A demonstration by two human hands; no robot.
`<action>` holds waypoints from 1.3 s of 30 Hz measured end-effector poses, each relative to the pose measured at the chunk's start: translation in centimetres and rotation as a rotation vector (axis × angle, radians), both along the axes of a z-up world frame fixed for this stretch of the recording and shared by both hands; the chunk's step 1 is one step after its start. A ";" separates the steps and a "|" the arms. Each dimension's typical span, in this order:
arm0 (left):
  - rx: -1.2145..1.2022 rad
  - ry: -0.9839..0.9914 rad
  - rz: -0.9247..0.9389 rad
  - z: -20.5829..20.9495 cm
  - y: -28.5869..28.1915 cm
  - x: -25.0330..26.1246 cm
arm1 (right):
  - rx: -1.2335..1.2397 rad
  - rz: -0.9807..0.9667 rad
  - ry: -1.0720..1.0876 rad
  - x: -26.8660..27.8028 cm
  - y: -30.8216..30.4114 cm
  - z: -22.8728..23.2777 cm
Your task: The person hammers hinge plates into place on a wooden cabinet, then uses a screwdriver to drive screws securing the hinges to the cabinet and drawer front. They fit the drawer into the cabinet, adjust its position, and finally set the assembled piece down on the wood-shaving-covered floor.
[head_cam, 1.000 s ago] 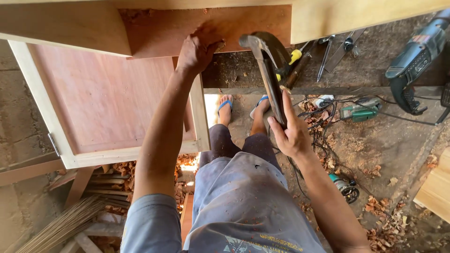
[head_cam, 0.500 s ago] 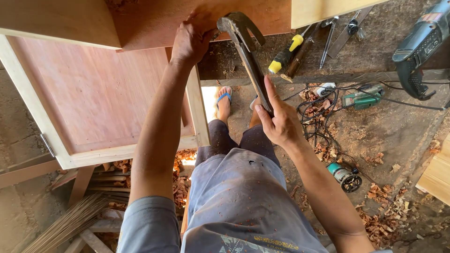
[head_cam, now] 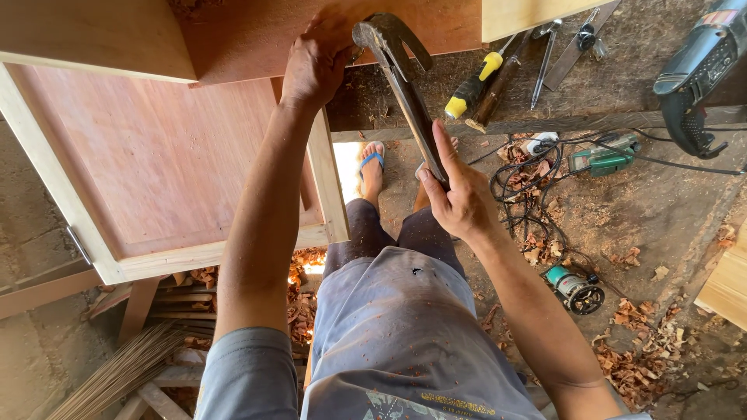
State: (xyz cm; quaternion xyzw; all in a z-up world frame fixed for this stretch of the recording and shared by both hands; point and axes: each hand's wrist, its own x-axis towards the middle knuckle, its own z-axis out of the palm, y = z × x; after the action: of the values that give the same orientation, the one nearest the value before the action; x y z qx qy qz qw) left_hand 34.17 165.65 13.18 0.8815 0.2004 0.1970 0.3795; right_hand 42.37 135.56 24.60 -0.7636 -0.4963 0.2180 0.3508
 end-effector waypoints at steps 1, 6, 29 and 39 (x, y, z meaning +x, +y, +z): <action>0.000 0.000 -0.001 0.2 0.0 0.0 | 0.000 -0.001 0.000 0.0 0.0 -0.1; 0.043 -0.011 -0.015 0.5 -0.1 0.1 | -0.049 -0.023 0.044 -0.2 0.4 0.2; 0.073 -0.053 -0.018 0.1 -0.3 0.1 | 0.002 -0.048 0.017 -0.9 0.1 -0.6; 0.066 -0.040 -0.028 -0.8 0.2 0.1 | -0.276 -0.073 0.133 -0.1 0.8 0.9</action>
State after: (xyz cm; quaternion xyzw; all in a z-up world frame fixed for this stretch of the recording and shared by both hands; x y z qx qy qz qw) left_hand 34.30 165.82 12.40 0.8921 0.1738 0.2161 0.3568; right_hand 42.25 136.33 25.53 -0.8060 -0.4091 0.3213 0.2824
